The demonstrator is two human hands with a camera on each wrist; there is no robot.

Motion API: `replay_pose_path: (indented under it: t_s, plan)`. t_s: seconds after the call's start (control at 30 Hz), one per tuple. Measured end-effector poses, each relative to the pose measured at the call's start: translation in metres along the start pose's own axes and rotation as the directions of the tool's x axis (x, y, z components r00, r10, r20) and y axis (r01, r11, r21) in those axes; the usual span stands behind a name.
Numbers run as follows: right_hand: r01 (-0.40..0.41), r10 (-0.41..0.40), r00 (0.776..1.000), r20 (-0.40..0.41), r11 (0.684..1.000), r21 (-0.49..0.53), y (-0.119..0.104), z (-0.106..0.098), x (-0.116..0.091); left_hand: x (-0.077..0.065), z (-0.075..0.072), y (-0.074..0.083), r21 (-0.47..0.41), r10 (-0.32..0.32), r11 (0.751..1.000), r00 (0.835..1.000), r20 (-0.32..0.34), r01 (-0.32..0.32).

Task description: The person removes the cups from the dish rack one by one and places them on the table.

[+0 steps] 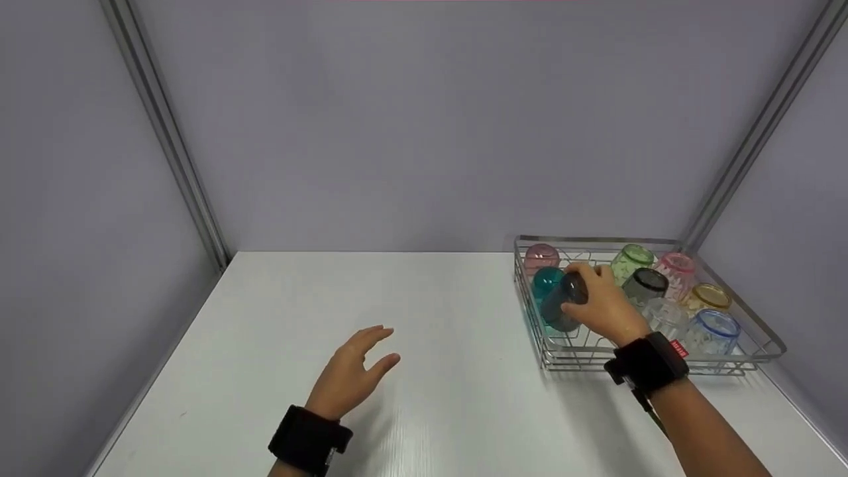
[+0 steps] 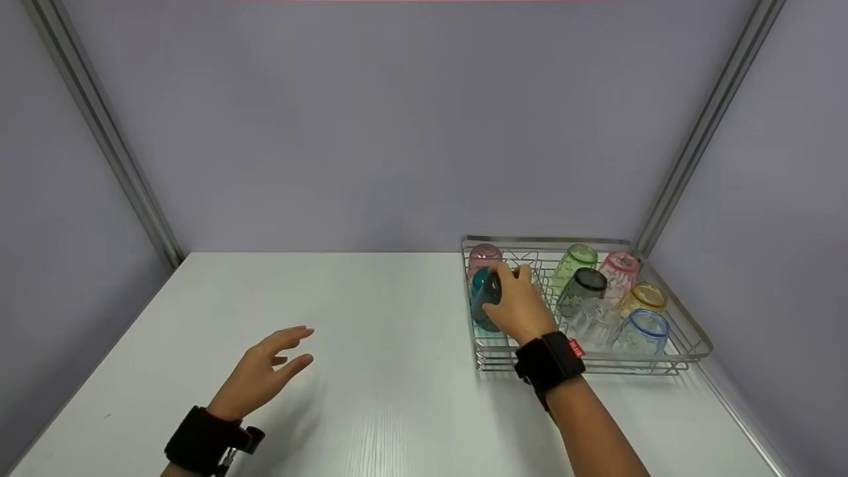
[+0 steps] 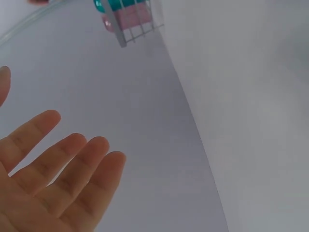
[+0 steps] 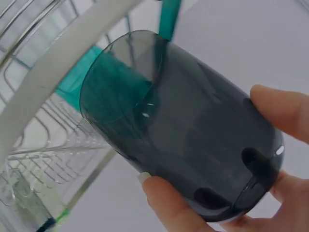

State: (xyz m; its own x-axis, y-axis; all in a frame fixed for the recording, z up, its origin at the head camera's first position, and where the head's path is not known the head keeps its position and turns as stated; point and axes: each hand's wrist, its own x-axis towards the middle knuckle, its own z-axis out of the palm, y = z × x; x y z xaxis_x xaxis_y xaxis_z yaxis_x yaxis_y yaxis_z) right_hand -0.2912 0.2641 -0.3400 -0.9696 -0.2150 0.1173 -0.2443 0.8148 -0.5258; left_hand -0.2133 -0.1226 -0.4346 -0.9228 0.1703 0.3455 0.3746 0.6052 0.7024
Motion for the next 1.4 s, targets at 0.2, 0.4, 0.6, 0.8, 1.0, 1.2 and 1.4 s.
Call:
replay_pose_path:
  t_s: [0.2, 0.4, 0.6, 0.8, 1.0, 1.2, 1.4]
  plan:
    - [0.153, -0.147, 0.983, -0.106, 0.987, 0.051, -0.017, 0.000, -0.024, 0.007, -0.001, 0.006, -0.129, 0.055, 0.990, 0.998, -0.043, -0.060]
    - [0.324, -0.293, 0.932, -0.213, 0.937, 0.128, -0.034, 0.010, -0.045, 0.013, 0.001, 0.016, -0.204, 0.106, 0.971, 0.990, -0.093, -0.123]
    - [0.484, -0.393, 0.868, -0.302, 0.802, 0.349, -0.047, 0.024, -0.058, 0.020, 0.005, 0.029, -0.326, 0.149, 0.931, 0.986, -0.072, -0.164]
    - [0.600, -0.542, 0.784, -0.304, 0.535, 0.595, -0.053, 0.039, -0.068, 0.024, 0.008, 0.045, -0.493, 0.234, 0.847, 0.972, 0.010, -0.199]
    - [0.565, -0.597, 0.753, -0.277, 0.371, 0.737, -0.056, 0.055, -0.071, 0.027, 0.012, 0.055, -0.639, 0.328, 0.754, 0.931, 0.162, -0.154]
    - [0.530, -0.604, 0.750, -0.270, 0.304, 0.791, -0.057, 0.075, -0.073, 0.024, 0.018, 0.055, -0.710, 0.371, 0.697, 0.898, 0.238, -0.100]
    - [0.484, -0.584, 0.775, -0.240, 0.305, 0.820, -0.057, 0.086, -0.075, 0.022, 0.023, 0.052, -0.751, 0.335, 0.659, 0.912, 0.238, -0.046]
